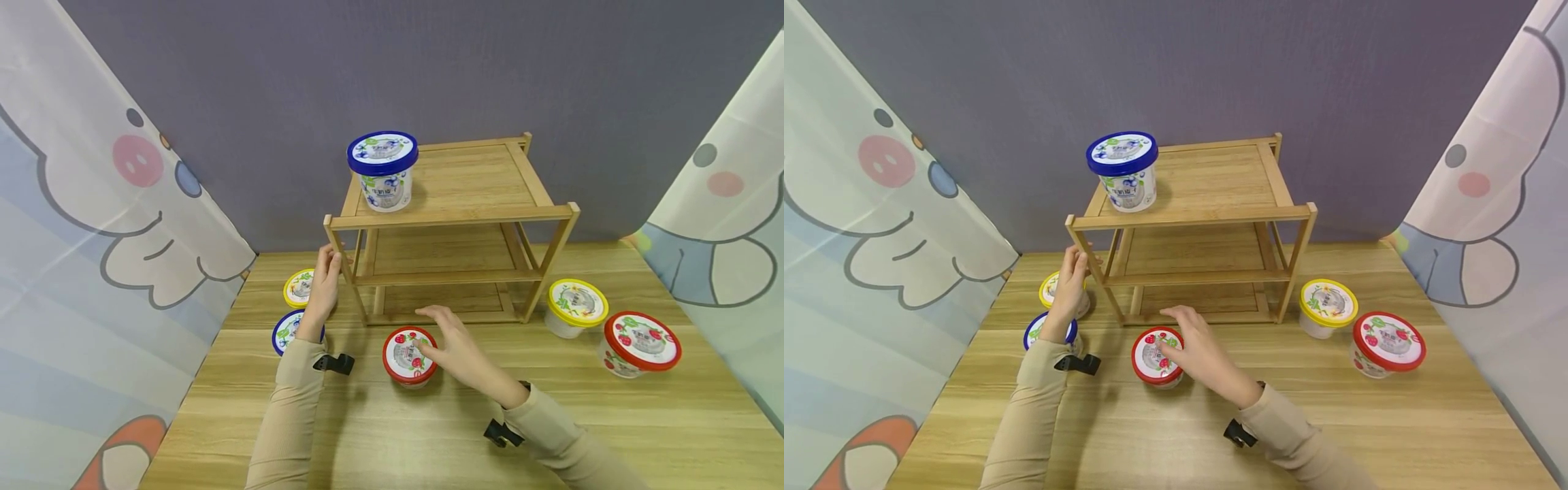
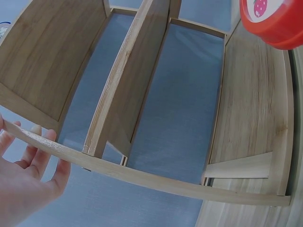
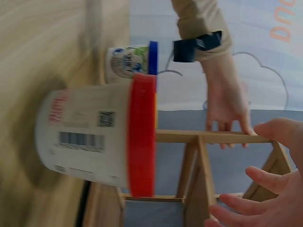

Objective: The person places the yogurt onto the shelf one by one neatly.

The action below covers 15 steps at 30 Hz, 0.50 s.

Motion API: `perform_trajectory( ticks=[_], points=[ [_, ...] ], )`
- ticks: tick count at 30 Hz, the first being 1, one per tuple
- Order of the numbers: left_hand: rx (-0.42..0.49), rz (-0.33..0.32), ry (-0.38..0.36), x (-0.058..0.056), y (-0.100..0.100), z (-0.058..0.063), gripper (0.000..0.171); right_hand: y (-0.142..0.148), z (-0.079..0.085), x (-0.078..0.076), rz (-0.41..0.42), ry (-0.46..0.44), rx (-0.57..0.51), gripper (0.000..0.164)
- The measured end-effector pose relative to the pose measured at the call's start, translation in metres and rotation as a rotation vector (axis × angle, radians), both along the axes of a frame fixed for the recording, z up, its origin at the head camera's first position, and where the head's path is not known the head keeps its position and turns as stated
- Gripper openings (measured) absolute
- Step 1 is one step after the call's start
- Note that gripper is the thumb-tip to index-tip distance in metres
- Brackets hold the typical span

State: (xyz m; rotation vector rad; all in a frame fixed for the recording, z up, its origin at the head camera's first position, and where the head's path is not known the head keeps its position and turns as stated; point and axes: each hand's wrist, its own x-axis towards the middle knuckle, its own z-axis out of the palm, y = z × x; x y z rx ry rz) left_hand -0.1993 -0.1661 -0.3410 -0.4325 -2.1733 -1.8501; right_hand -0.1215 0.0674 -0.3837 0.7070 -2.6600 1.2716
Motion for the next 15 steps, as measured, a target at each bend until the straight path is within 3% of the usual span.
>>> perform_trajectory(
  ticks=[6, 15],
  points=[
    [0.006, 0.003, 0.005, 0.001, 0.0, 0.0, 0.03, -0.008, -0.019, 0.005, -0.047, 0.043, 0.129, 0.055],
    [-0.004, 0.014, 0.009, 0.001, 0.001, -0.001, 0.03, -0.017, -0.043, 0.008, -0.073, 0.105, 0.235, 0.065]
  ],
)
